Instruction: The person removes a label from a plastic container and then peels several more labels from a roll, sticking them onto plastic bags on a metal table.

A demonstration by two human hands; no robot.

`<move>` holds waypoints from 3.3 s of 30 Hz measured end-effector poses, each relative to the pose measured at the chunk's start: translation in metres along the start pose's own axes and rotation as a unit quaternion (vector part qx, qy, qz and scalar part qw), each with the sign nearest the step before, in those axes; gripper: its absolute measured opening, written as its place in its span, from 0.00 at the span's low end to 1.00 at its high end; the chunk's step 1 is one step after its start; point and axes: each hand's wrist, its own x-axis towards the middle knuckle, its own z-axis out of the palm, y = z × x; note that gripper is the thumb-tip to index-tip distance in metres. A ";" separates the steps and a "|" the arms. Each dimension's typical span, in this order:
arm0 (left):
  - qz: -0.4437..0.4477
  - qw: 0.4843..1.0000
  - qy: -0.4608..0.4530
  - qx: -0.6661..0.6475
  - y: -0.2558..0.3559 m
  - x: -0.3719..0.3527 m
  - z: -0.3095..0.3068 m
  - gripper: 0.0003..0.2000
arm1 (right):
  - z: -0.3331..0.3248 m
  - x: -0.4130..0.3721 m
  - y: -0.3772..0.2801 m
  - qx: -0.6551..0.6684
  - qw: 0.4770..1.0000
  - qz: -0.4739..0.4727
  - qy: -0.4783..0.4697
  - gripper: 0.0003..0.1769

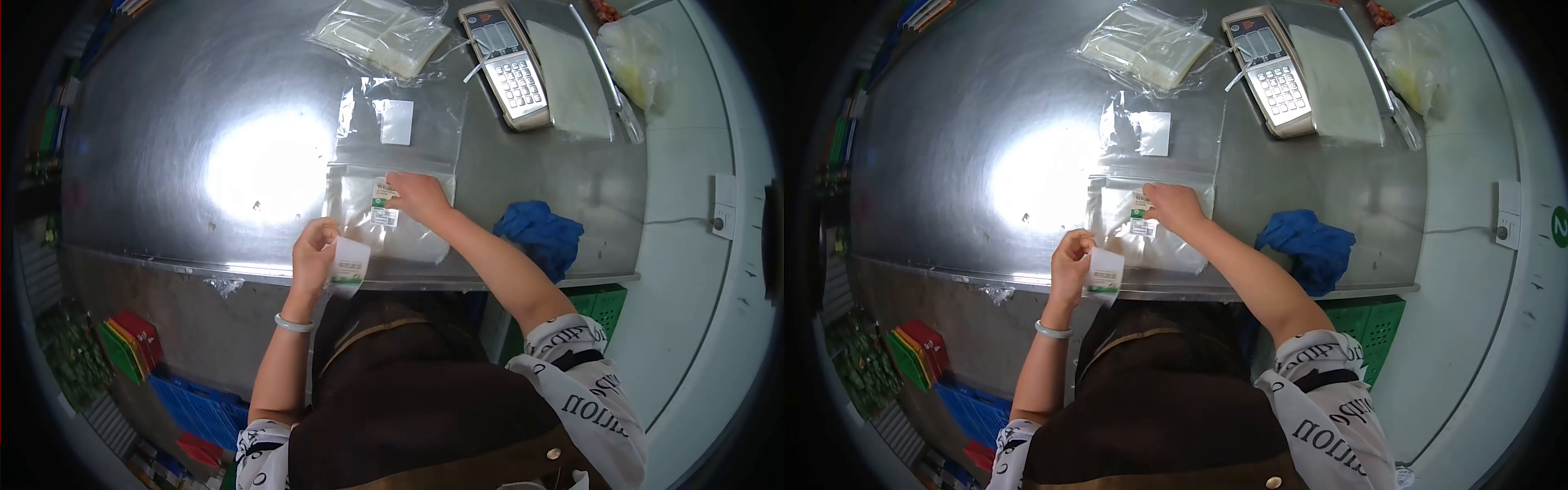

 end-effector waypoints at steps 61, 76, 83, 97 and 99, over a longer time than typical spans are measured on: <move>0.023 0.988 -0.084 0.124 0.033 0.009 0.036 0.04 | -0.022 -0.049 -0.054 0.306 0.941 0.008 -0.146 0.13; -0.017 0.983 -0.011 0.182 -0.004 0.010 -0.015 0.11 | -0.024 -0.028 0.005 -0.027 0.999 0.008 -0.042 0.18; 0.027 0.969 -0.156 0.189 0.020 -0.001 -0.027 0.12 | 0.008 -0.048 0.058 0.053 0.964 -0.257 -0.038 0.11; 0.006 0.984 -0.106 0.142 0.027 0.010 0.017 0.04 | -0.012 -0.050 -0.058 0.327 0.933 0.020 -0.149 0.12; 0.008 0.975 -0.061 0.214 0.016 0.011 0.008 0.04 | -0.019 -0.047 -0.063 0.347 0.926 0.064 -0.133 0.11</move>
